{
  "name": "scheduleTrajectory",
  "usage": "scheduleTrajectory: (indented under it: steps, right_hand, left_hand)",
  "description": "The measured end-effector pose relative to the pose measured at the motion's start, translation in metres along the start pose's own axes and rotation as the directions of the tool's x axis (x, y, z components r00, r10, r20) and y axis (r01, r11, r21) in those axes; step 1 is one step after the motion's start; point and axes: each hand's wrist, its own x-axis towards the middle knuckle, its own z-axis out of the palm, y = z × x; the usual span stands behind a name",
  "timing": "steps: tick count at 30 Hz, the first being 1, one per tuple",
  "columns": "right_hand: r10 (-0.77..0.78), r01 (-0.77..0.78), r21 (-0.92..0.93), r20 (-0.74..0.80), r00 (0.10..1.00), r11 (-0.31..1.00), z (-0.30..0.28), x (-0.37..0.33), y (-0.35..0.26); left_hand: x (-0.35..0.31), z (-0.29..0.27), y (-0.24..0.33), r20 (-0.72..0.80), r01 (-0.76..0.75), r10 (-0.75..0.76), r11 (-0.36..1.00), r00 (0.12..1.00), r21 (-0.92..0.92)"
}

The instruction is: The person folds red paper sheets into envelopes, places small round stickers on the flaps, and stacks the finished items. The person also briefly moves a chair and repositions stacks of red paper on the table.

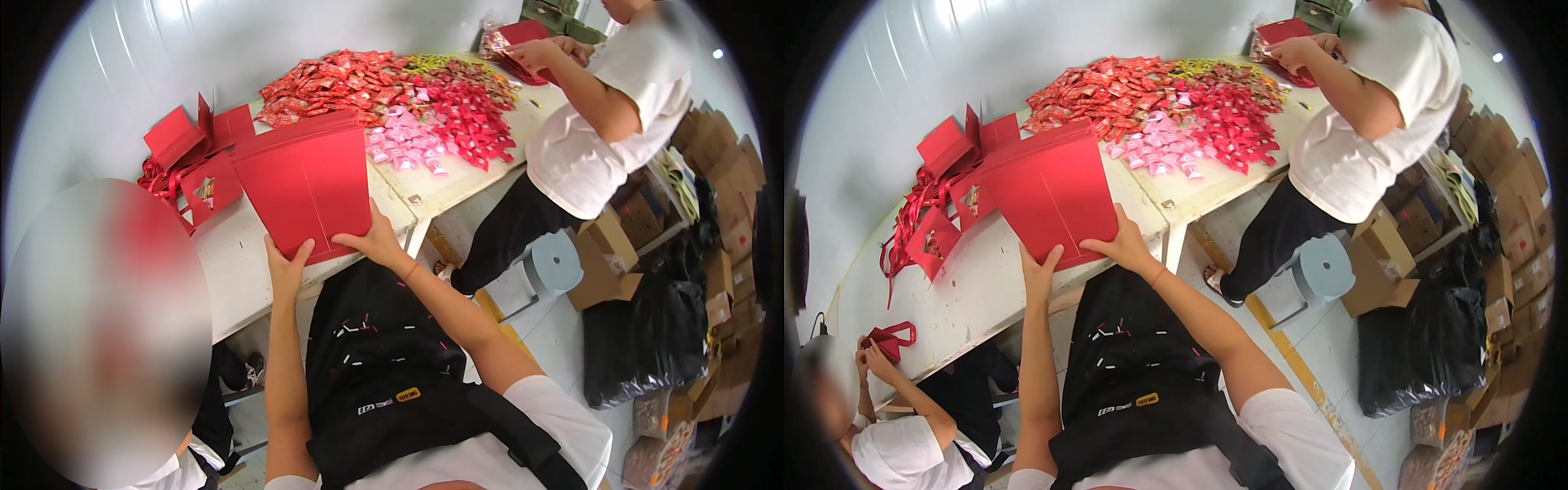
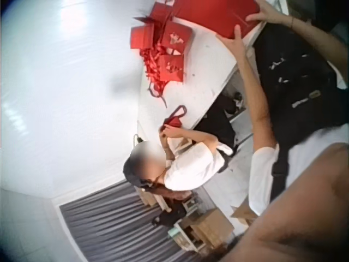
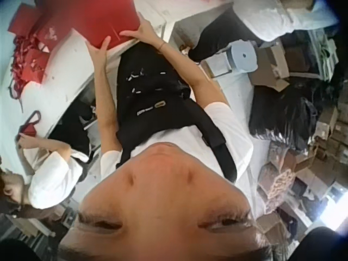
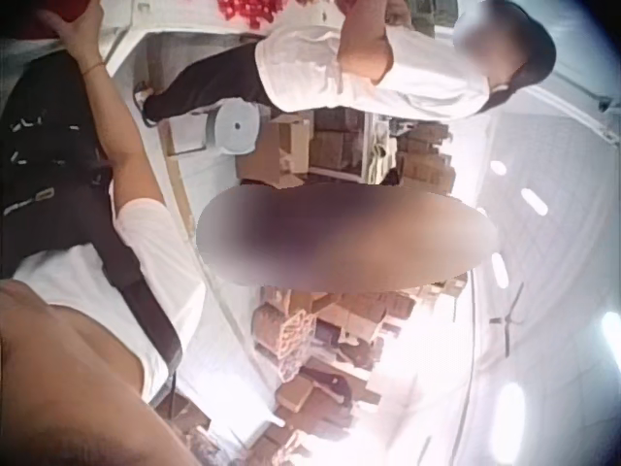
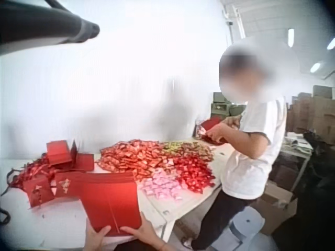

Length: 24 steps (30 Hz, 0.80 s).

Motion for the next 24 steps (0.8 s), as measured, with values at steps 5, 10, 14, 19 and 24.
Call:
scheduleTrajectory:
  steps: [5, 10, 14, 19, 24]
  right_hand:
    - [-0.102, 0.1, -0.051, -0.034, 0.994, 0.994, 0.002, 0.002, 0.001]
    - [-0.074, 0.058, -0.231, -0.059, 0.996, 0.971, 0.013, 0.001, 0.014]
    - [0.093, -0.146, -0.372, -0.156, 0.983, 0.917, 0.026, 0.008, 0.016]
    - [0.189, -0.248, -0.284, -0.218, 0.957, 0.926, 0.04, 0.006, 0.004]
    - [0.41, -0.463, -0.252, -0.236, 0.881, 0.85, 0.024, 0.012, -0.018]
  left_hand:
    - [0.009, -0.014, 0.001, 0.134, 0.085, -0.078, 0.995, 0.988, -0.046]
    - [0.003, -0.025, 0.005, 0.261, 0.141, -0.108, 0.983, 0.959, -0.113]
    - [-0.002, -0.022, 0.007, 0.181, 0.206, -0.164, 0.947, 0.97, -0.245]
    - [0.001, -0.029, 0.005, 0.151, 0.219, -0.179, 0.922, 0.972, -0.319]
    - [0.008, -0.011, -0.013, -0.066, 0.054, -0.063, 0.99, 0.996, -0.132]
